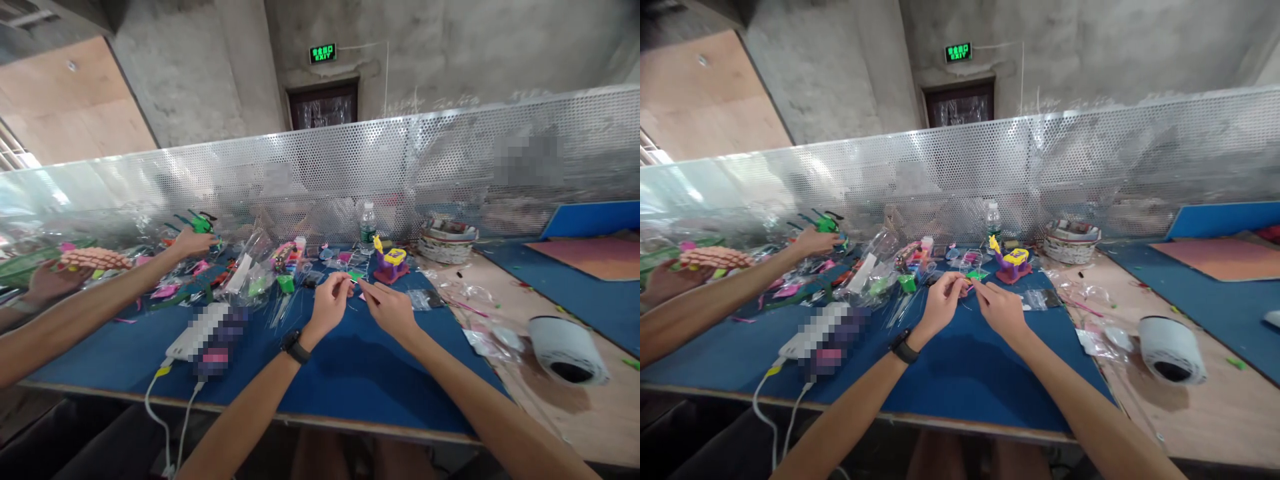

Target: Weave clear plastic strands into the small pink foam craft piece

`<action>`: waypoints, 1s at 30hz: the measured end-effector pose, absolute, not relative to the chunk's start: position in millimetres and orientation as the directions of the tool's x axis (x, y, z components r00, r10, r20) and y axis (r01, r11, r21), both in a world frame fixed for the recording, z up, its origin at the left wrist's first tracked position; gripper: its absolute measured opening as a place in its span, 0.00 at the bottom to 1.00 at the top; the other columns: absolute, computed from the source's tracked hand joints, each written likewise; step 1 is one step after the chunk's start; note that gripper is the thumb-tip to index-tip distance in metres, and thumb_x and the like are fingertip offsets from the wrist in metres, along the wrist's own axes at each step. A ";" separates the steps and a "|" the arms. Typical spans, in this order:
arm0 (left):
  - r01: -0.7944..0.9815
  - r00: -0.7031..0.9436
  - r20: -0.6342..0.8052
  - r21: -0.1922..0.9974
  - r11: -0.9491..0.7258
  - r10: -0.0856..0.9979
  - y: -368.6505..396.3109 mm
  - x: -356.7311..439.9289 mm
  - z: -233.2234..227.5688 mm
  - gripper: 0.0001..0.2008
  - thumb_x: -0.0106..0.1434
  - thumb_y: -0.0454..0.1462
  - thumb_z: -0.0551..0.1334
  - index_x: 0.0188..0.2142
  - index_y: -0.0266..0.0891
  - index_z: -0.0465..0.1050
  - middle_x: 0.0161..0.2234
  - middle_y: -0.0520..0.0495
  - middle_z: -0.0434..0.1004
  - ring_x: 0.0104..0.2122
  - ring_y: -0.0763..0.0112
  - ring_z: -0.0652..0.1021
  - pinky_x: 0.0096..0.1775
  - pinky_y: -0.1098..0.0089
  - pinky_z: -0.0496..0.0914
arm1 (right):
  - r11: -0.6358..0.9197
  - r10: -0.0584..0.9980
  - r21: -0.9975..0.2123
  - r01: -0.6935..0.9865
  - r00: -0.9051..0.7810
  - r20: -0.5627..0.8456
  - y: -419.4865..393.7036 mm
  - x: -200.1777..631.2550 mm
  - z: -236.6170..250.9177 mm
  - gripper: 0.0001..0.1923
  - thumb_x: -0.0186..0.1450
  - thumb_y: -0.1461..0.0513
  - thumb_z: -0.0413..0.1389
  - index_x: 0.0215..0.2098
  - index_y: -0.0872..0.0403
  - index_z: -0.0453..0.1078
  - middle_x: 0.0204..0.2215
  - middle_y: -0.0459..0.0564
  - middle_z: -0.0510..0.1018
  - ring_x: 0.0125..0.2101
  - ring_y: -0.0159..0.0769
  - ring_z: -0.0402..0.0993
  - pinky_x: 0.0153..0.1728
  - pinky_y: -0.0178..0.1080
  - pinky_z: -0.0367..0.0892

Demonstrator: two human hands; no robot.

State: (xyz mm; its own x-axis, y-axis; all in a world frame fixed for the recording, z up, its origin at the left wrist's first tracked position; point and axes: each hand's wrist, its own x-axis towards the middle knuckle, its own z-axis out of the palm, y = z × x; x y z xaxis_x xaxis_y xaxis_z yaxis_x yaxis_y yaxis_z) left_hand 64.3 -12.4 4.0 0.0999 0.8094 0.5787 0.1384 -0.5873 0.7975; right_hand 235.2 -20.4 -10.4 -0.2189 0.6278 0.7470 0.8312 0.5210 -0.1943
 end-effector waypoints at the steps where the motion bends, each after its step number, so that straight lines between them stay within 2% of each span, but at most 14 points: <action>1: 0.153 0.086 0.575 0.799 -0.581 0.813 -11.3 64.2 2.9 0.14 0.70 0.46 0.57 0.42 0.38 0.72 0.34 0.45 0.79 0.32 0.68 0.80 0.39 0.67 0.76 | 0.517 0.621 -0.178 0.837 -0.224 0.751 -21.0 235.1 -10.0 0.19 0.72 0.61 0.47 0.51 0.49 0.78 0.27 0.50 0.81 0.28 0.34 0.76 0.26 0.33 0.60; 5: 0.190 0.072 0.569 0.798 -0.571 0.819 -8.6 62.5 0.7 0.14 0.70 0.47 0.57 0.42 0.39 0.72 0.36 0.44 0.81 0.33 0.66 0.82 0.39 0.66 0.77 | 0.522 0.610 -0.185 0.833 -0.213 0.763 -24.9 230.9 -7.9 0.18 0.72 0.60 0.48 0.47 0.48 0.79 0.27 0.49 0.81 0.28 0.33 0.76 0.27 0.33 0.60; 9: 0.173 0.105 0.580 0.789 -0.589 0.808 -9.1 63.2 0.9 0.14 0.71 0.47 0.55 0.42 0.40 0.72 0.39 0.44 0.81 0.36 0.66 0.82 0.41 0.66 0.77 | 0.479 0.604 -0.345 0.807 -0.018 0.796 -28.0 226.8 -3.6 0.14 0.70 0.55 0.51 0.40 0.51 0.77 0.28 0.49 0.81 0.30 0.35 0.76 0.29 0.34 0.62; 12: 0.131 0.105 0.572 0.803 -0.581 0.814 -9.7 64.5 0.7 0.14 0.71 0.47 0.55 0.43 0.40 0.70 0.40 0.44 0.81 0.34 0.68 0.82 0.40 0.67 0.76 | 0.437 0.633 -0.444 0.782 0.083 0.770 -25.7 228.3 -1.5 0.15 0.69 0.50 0.53 0.38 0.51 0.75 0.31 0.50 0.81 0.31 0.38 0.77 0.30 0.35 0.64; 17: 0.099 0.123 0.564 0.812 -0.576 0.817 -7.8 65.1 -0.8 0.16 0.71 0.48 0.54 0.47 0.39 0.69 0.41 0.44 0.80 0.26 0.74 0.77 0.33 0.70 0.73 | 0.501 0.749 -0.596 0.628 0.029 0.661 -15.4 232.5 -5.9 0.17 0.70 0.51 0.51 0.41 0.50 0.78 0.36 0.50 0.84 0.32 0.39 0.79 0.33 0.38 0.69; 21: 0.096 0.116 0.569 0.810 -0.579 0.814 -6.3 64.5 -0.8 0.17 0.71 0.48 0.54 0.47 0.39 0.71 0.36 0.45 0.78 0.25 0.74 0.74 0.31 0.72 0.69 | 0.518 0.795 -0.715 0.470 0.045 0.605 -15.4 228.6 -6.9 0.17 0.68 0.51 0.53 0.41 0.52 0.77 0.34 0.51 0.84 0.32 0.39 0.80 0.32 0.37 0.71; 24: 0.170 0.028 0.565 0.810 -0.561 0.825 -6.8 63.3 -0.1 0.17 0.71 0.48 0.54 0.46 0.38 0.73 0.30 0.48 0.76 0.26 0.72 0.73 0.30 0.72 0.67 | 0.528 0.813 -0.745 0.407 0.012 0.583 -22.3 221.8 -4.2 0.16 0.68 0.50 0.53 0.39 0.53 0.75 0.32 0.51 0.83 0.28 0.38 0.78 0.29 0.37 0.70; 27: 0.212 -0.052 0.542 0.827 -0.521 0.839 -7.5 62.0 0.5 0.17 0.69 0.49 0.56 0.41 0.38 0.72 0.29 0.48 0.75 0.27 0.71 0.74 0.30 0.72 0.66 | 0.549 0.813 -0.749 0.371 -0.031 0.581 -29.2 215.2 -2.2 0.16 0.69 0.50 0.52 0.37 0.53 0.74 0.32 0.50 0.83 0.25 0.35 0.76 0.27 0.36 0.69; 30: 0.235 -0.056 0.568 0.807 -0.543 0.821 -8.1 61.6 1.2 0.17 0.70 0.49 0.56 0.35 0.38 0.70 0.28 0.49 0.74 0.28 0.71 0.73 0.31 0.73 0.65 | 0.557 0.811 -0.752 0.352 -0.039 0.583 -31.1 212.4 -2.8 0.17 0.69 0.50 0.52 0.37 0.53 0.73 0.31 0.50 0.82 0.24 0.34 0.74 0.26 0.35 0.67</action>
State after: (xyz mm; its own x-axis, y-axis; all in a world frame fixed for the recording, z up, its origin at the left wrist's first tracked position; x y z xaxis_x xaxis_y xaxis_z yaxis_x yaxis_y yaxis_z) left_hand 61.6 -8.1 1.2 -0.0560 0.8208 0.5684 0.2349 -0.5425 0.8065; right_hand 212.4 -31.1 -2.8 -0.0387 0.8114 0.5832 0.3517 0.5574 -0.7521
